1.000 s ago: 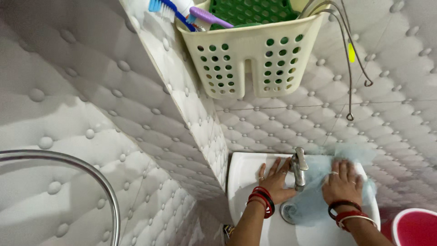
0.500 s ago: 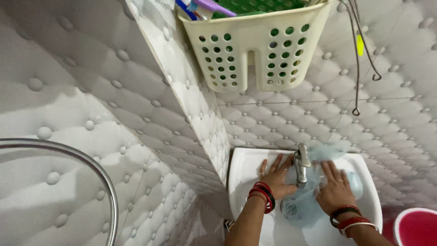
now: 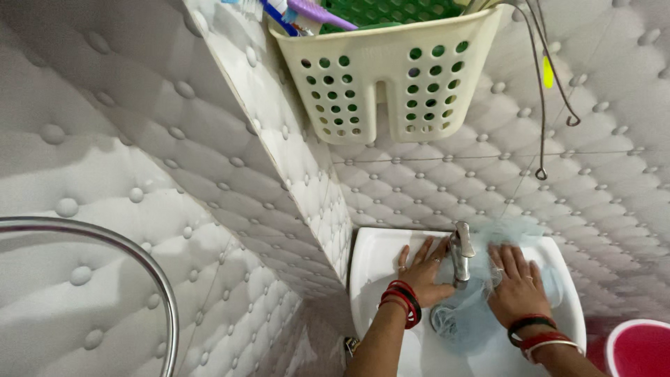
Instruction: The person scrubs the textured white bathroom wall and the sink basin using a blue bath sponge. They wipe the wall around a wall-mounted caddy, then clean the sink surface and faucet before rinsing the sponge and their hands under running water.
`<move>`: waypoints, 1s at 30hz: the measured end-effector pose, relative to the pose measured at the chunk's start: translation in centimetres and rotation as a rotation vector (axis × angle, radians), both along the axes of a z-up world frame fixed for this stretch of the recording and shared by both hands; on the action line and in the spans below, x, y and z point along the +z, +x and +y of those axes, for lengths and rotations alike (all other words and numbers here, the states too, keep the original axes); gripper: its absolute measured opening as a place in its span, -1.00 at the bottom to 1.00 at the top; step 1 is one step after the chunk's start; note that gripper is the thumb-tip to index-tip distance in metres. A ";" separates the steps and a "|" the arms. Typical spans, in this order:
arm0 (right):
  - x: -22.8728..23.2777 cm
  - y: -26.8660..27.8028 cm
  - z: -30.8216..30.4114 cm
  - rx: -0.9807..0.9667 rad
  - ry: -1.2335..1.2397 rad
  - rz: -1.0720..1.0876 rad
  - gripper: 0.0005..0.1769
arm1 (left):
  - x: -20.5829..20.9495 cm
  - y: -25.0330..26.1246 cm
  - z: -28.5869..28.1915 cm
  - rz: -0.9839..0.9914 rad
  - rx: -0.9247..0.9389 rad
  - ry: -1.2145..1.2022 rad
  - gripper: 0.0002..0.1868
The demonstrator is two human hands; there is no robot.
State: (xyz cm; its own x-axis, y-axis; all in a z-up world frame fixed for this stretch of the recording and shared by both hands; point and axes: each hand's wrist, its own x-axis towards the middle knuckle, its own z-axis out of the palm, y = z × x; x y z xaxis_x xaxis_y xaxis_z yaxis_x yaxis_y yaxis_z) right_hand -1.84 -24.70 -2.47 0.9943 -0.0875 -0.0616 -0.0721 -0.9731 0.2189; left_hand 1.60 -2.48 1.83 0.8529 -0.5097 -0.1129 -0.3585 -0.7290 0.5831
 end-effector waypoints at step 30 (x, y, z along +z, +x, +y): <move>5.7 -2.5 -0.2 0.170 0.603 0.594 -0.31 | 0.7 2.1 -0.7 0.339 0.110 -0.758 0.09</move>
State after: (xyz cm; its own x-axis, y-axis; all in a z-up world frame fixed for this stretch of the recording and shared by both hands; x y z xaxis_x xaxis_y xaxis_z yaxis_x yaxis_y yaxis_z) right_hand -4.30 -24.89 3.24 0.7793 0.2740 -0.5636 0.0473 -0.9225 -0.3831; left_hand 3.66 -3.15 2.49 0.8838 -0.4668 -0.0327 -0.0250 -0.1169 0.9928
